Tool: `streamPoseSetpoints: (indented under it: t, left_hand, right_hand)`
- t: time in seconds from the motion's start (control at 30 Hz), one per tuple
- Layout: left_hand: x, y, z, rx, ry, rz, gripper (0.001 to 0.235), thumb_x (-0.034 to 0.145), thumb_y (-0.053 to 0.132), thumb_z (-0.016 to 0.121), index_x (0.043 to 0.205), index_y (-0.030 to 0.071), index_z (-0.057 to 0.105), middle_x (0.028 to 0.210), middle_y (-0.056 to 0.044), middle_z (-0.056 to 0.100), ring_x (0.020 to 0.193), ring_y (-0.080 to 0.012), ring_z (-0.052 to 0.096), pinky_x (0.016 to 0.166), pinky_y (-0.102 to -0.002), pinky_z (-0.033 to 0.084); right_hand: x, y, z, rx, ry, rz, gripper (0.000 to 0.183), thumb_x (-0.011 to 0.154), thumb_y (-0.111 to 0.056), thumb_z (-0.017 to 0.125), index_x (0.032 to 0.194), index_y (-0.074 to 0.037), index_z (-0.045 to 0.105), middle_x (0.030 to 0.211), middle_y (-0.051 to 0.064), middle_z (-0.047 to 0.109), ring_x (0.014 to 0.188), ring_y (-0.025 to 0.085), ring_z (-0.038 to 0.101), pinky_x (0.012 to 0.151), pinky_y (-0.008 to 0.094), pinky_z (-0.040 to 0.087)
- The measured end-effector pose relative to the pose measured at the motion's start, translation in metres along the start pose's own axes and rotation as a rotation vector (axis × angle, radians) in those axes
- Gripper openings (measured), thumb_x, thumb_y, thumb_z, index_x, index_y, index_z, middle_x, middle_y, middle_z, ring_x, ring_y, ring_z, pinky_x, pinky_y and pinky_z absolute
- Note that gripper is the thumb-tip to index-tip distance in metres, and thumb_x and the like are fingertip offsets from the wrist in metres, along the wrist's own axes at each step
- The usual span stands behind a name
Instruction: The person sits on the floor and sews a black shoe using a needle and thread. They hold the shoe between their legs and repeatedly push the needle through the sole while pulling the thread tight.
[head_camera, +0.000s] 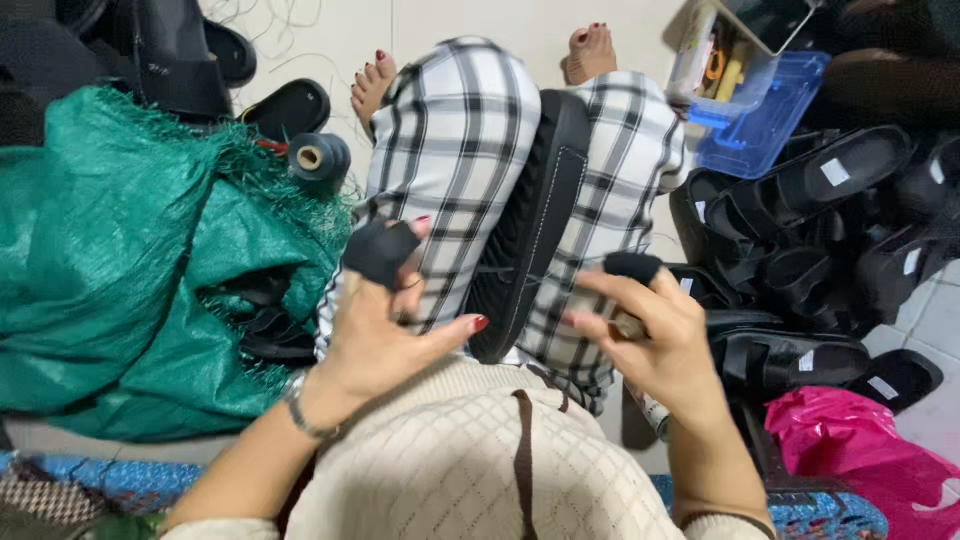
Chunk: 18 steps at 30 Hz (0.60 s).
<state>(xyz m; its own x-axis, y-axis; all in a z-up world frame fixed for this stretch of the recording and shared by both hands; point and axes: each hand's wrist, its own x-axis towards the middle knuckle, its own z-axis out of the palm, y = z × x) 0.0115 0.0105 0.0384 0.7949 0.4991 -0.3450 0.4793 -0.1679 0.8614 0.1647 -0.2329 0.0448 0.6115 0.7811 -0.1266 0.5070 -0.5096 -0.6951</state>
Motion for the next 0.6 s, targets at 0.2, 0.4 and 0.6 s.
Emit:
streamPoseSetpoints:
  t: [0.2,0.4,0.6]
  left_hand:
    - [0.006,-0.009,0.017,0.194,-0.100,0.507,0.083,0.083,0.031,0.088,0.148,0.007,0.043,0.139,-0.016,0.050,0.134,-0.0341,0.047,0.120,-0.047,0.038]
    - [0.008,-0.005,0.016,0.134,-0.100,0.583,0.048,0.099,0.024,0.068,0.135,-0.001,0.050,0.127,-0.019,0.051,0.120,-0.0365,0.053,0.109,-0.046,0.046]
    - [0.012,-0.056,-0.002,0.074,0.097,0.569,0.029,0.094,-0.001,0.069,0.122,-0.004,0.064,0.110,-0.018,0.069,0.101,-0.0322,0.064,0.097,-0.040,0.053]
  right_hand:
    - [0.031,0.015,-0.004,0.706,-0.213,-0.220,0.009,0.091,-0.018,0.071,0.087,-0.011,0.073,0.070,-0.003,0.059,0.062,0.008,0.043,0.069,0.023,0.045]
    - [0.028,-0.021,-0.018,-0.605,-0.275,-0.270,0.042,0.079,-0.028,0.070,0.120,-0.021,0.068,0.059,-0.002,0.051,0.052,0.024,0.059,0.040,0.042,0.043]
    - [0.027,0.009,0.006,-0.427,0.325,-0.430,0.010,0.099,-0.009,0.069,0.108,-0.008,0.072,0.054,-0.004,0.045,0.045,0.015,0.043,0.043,0.035,0.036]
